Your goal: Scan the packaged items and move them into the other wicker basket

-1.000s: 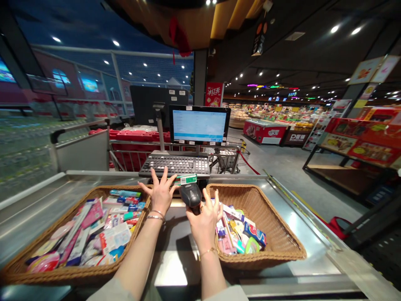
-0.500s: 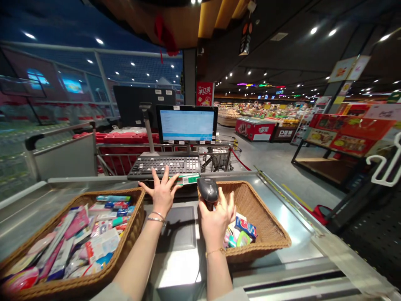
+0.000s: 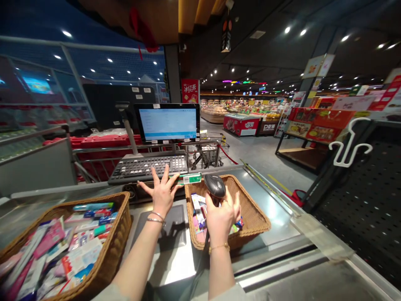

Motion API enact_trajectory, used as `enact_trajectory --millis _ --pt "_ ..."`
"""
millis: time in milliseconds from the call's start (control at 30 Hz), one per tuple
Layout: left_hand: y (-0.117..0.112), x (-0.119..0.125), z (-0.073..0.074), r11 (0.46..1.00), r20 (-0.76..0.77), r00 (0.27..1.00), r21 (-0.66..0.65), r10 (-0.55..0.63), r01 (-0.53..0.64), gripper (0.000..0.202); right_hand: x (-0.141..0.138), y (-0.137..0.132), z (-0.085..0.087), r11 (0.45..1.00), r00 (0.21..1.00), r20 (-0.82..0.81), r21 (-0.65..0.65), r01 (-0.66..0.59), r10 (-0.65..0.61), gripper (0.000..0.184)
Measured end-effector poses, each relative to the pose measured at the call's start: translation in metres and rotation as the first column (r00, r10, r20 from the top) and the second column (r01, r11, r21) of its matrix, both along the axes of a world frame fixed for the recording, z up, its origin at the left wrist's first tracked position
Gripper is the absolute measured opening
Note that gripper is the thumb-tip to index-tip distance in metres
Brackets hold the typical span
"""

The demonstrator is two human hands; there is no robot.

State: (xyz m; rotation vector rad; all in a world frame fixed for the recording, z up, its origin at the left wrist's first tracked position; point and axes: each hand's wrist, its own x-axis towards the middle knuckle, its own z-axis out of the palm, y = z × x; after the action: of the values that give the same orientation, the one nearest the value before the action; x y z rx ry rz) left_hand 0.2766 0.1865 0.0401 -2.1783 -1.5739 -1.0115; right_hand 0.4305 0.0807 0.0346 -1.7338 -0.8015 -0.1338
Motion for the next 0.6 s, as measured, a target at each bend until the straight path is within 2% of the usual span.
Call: enact_trajectory --millis 100,200,400,600 --pt "-0.003 0.008 0.001 1.000 -0.011 1.000 -0.010 -0.027 0.027 0.040 0.011 0.000 -0.003 0.997 0.997 -0.030 -0.028 0.066 -0.067 0.044" --pt "-0.004 0.017 -0.001 0.998 -0.032 0.997 -0.021 -0.064 0.063 0.041 0.021 0.001 -0.007 0.993 0.994 -0.035 -0.054 0.102 -0.104 0.041" --pt "-0.001 0.036 -0.012 0.984 -0.110 0.978 -0.042 -0.179 0.175 0.038 0.046 0.004 -0.019 0.975 0.978 -0.050 -0.099 0.196 -0.202 0.048" --pt "0.002 0.052 -0.021 0.950 -0.192 0.932 -0.110 -0.308 0.292 0.041 0.067 0.002 -0.031 0.959 0.962 -0.066 -0.126 0.255 -0.265 0.045"
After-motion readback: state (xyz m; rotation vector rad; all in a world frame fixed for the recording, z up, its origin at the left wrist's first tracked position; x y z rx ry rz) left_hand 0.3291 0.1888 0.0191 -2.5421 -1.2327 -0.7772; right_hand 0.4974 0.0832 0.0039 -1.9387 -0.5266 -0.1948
